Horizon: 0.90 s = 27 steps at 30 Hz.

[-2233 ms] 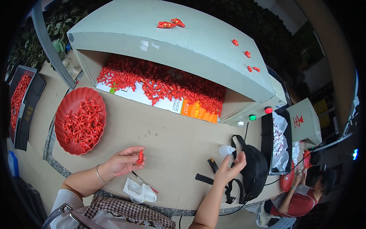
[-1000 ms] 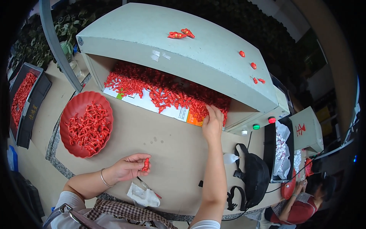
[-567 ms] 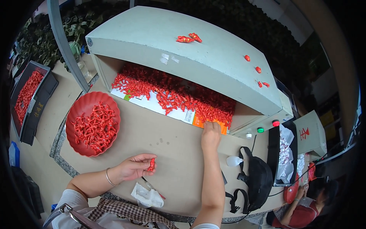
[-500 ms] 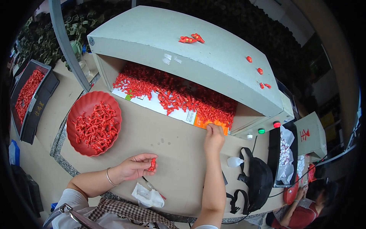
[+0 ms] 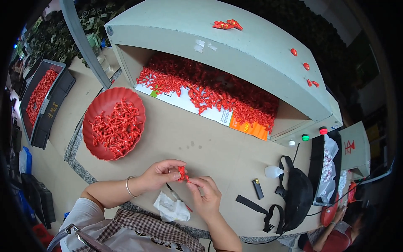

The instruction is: The person applies glue from a glue bottle to small red plastic parts and assembles them by hand.

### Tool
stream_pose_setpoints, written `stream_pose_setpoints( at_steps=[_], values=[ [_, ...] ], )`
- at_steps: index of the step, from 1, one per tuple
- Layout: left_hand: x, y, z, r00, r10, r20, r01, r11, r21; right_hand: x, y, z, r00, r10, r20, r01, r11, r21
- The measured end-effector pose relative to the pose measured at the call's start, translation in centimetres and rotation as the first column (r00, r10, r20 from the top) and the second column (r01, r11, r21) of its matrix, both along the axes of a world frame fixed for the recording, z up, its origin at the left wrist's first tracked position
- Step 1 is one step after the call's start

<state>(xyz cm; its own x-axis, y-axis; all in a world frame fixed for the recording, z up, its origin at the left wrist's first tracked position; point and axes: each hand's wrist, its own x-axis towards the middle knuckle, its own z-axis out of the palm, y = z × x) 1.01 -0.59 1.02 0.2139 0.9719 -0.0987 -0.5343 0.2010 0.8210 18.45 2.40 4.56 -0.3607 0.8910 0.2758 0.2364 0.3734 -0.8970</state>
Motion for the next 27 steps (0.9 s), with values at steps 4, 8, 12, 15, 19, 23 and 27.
stream_pose_setpoints(
  at_steps=[4,8,12,15,19,23,27],
  values=[
    [0.2,-0.2,0.0,0.998,-0.011,-0.069,0.012,1.000,0.016,-0.1,0.1,-0.4,0.996,0.012,0.089,-0.024,0.990,0.136],
    [0.3,-0.3,0.3,0.988,0.032,-0.149,-0.016,0.994,0.107,-0.3,0.1,0.0,0.984,0.005,0.176,-0.047,0.970,0.240],
    [0.2,-0.3,0.5,0.935,0.134,-0.329,-0.067,0.976,0.206,-0.6,0.1,0.2,0.957,-0.042,0.287,-0.079,0.915,0.396],
    [-0.1,-0.2,0.3,0.838,0.181,-0.515,-0.034,0.959,0.282,-0.7,0.1,-0.5,0.948,-0.057,0.314,-0.101,0.879,0.465],
    [0.0,-0.3,0.5,0.868,0.187,-0.459,-0.073,0.964,0.256,-0.8,0.2,-0.7,0.958,-0.051,0.282,-0.095,0.872,0.481],
    [0.2,-0.4,0.7,0.879,0.223,-0.422,-0.103,0.952,0.287,-1.0,0.2,-0.6,0.978,-0.046,0.205,-0.062,0.867,0.494],
    [0.1,-0.4,0.4,0.820,0.270,-0.504,-0.092,0.932,0.351,-1.1,0.3,-0.6,0.964,-0.032,0.262,-0.115,0.844,0.524]
  ],
)
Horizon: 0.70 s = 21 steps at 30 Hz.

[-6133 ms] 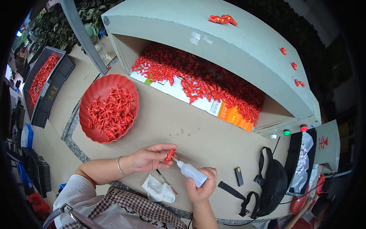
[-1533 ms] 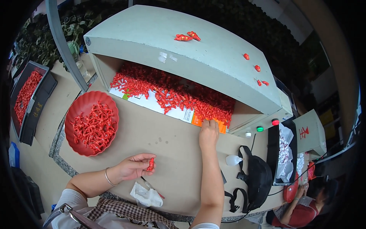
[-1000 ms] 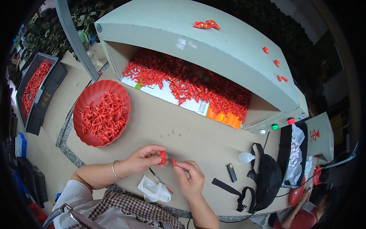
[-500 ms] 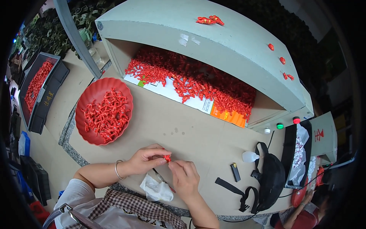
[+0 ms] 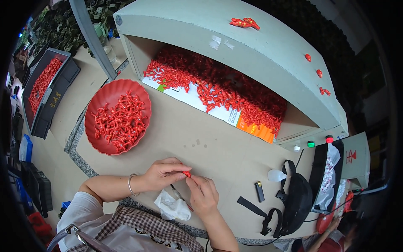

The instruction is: The person applies glue from a glue bottle to small red plastic parts and assembles them by hand.

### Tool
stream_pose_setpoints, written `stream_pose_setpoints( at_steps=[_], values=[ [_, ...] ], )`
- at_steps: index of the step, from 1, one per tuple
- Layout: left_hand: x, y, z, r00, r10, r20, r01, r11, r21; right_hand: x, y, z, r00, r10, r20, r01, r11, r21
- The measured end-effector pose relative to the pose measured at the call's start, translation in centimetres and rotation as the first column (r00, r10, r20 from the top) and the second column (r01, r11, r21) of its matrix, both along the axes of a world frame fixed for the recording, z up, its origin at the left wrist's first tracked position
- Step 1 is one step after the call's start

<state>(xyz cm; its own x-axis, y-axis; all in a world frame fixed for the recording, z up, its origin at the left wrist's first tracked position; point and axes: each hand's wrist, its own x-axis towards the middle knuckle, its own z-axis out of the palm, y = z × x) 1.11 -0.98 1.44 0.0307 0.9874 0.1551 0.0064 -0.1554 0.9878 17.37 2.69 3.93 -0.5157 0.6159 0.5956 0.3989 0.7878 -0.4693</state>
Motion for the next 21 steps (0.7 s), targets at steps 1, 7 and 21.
stream_pose_setpoints(
  at_steps=[1,7,21],
  values=[
    [0.00,0.03,0.08,1.000,0.001,0.001,-0.001,1.000,-0.001,0.03,0.04,-0.01,1.000,0.001,0.001,-0.001,1.000,-0.001],
    [0.12,0.06,0.54,0.997,-0.003,-0.075,0.000,0.999,-0.041,0.30,0.32,-0.11,0.999,-0.005,-0.048,-0.003,0.986,-0.166],
    [0.07,-0.25,0.53,0.999,0.016,0.031,-0.018,0.997,0.070,-0.01,-0.48,-0.69,0.963,-0.049,-0.265,-0.021,0.968,-0.251]
  ],
)
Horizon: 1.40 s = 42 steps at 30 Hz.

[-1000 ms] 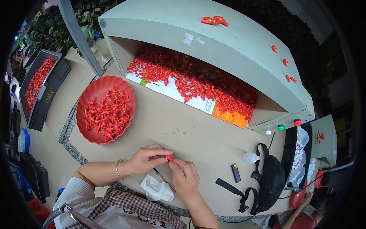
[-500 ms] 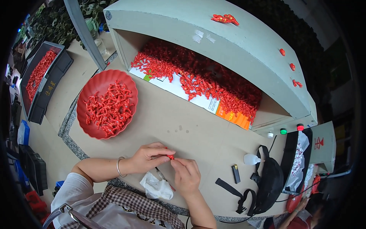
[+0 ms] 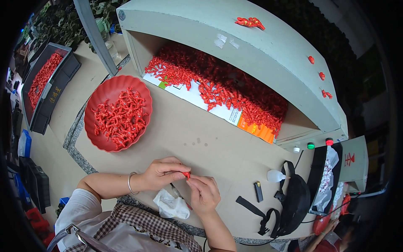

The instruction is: The person applies glue from a glue bottle to small red plastic parts and assembles them by hand.

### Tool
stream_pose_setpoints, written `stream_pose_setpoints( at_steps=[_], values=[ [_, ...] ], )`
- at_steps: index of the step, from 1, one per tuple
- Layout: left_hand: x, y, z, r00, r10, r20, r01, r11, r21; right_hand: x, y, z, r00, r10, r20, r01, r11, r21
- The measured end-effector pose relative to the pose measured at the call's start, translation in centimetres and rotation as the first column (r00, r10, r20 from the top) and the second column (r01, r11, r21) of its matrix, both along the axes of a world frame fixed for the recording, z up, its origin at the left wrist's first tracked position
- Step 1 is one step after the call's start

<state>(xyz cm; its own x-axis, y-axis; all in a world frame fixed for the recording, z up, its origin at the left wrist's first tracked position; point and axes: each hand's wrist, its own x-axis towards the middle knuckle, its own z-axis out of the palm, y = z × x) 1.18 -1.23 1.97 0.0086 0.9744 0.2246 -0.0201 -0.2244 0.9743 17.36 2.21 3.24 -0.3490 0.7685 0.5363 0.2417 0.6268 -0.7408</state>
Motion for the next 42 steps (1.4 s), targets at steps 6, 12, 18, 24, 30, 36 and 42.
stream_pose_setpoints(
  at_steps=[6,12,18,24,30,36,42],
  values=[
    [0.2,0.0,-0.2,0.999,0.000,0.047,0.001,1.000,-0.024,0.0,-0.1,0.1,1.000,-0.006,-0.002,0.006,1.000,-0.013],
    [0.3,0.0,-0.4,0.999,0.022,0.041,-0.022,1.000,-0.009,-0.2,-0.2,0.1,1.000,-0.012,-0.029,0.012,1.000,-0.018],
    [0.5,-0.1,-1.0,0.993,0.015,0.120,-0.006,0.997,-0.080,-0.3,-0.2,-0.1,0.999,-0.039,0.005,0.039,0.997,-0.065],
    [0.3,-0.3,-0.9,0.995,-0.006,0.100,0.028,0.973,-0.228,-0.4,-0.4,-0.4,0.998,-0.064,-0.003,0.063,0.980,-0.191],
    [0.6,-0.2,-1.5,0.967,0.004,0.255,0.078,0.947,-0.310,-0.4,-0.4,-0.5,0.997,-0.074,0.013,0.075,0.965,-0.250],
    [0.6,0.0,-1.6,0.959,0.001,0.283,0.096,0.940,-0.328,-0.5,-0.3,-0.3,0.997,-0.073,0.026,0.077,0.955,-0.286],
    [0.5,-0.2,-1.8,0.957,-0.002,0.290,0.102,0.939,-0.329,-0.5,-0.5,-0.5,0.997,-0.078,0.027,0.083,0.965,-0.248]
  ],
)
